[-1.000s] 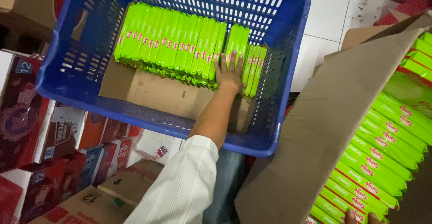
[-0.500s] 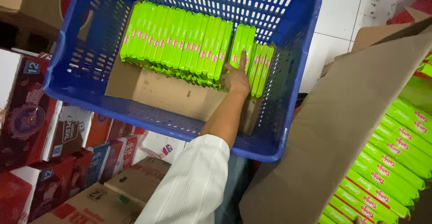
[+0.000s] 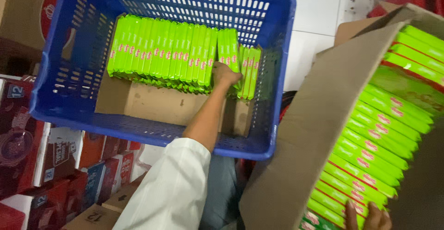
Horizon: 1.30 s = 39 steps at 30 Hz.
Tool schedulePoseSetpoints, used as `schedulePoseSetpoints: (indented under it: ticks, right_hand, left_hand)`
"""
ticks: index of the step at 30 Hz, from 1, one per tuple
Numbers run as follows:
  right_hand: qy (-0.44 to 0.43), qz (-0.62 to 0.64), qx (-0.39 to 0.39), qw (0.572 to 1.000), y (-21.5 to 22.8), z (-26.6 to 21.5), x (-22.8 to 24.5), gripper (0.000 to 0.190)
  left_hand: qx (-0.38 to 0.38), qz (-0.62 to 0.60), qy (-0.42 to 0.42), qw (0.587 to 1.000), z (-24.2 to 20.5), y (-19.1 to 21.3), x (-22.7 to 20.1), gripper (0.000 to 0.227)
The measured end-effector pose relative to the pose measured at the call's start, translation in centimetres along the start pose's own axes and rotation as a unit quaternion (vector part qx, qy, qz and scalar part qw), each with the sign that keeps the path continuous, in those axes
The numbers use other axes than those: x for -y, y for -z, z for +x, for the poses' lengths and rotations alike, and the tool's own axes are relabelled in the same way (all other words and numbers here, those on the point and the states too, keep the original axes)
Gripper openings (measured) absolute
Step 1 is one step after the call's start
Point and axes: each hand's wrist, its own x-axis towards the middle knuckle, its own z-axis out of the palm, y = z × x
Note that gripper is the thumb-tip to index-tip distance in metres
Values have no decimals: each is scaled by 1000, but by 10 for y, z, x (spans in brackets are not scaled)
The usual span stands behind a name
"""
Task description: The person transfers green Tango snack packs from a blue plastic basket into a cardboard box. They pick up stacks of packs and place them into the box, arranging them neatly in rows.
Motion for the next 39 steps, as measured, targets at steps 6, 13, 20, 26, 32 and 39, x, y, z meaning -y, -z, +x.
schedulePoseSetpoints:
  ticks: [6,13,20,26,32,39]
  right_hand:
    - [-5,39,193,980,27,24,1,88]
    - [-115,155,585,788,104,127,18,112]
    - [-185,247,374,875,175,188,4,59]
    - [-23,232,-90,968,242,234,12,85]
    - [9,-8,110,994,220,234,-18,111]
    - [-96,172,274,941,171,236,-46,87]
  left_hand:
    - [-11,-78,-34,996,-20,47,-24,91]
    - [162,-396,-146,892,-161,139,-51,70]
    - [145,-195,-542,804,-333,220,-75,67]
    - [162,111,-719,667,-408,198,-109,79]
    - [302,219,-717,589,-404,117,-121,86]
    - [329,168,-655,659,-376,71,-136,85]
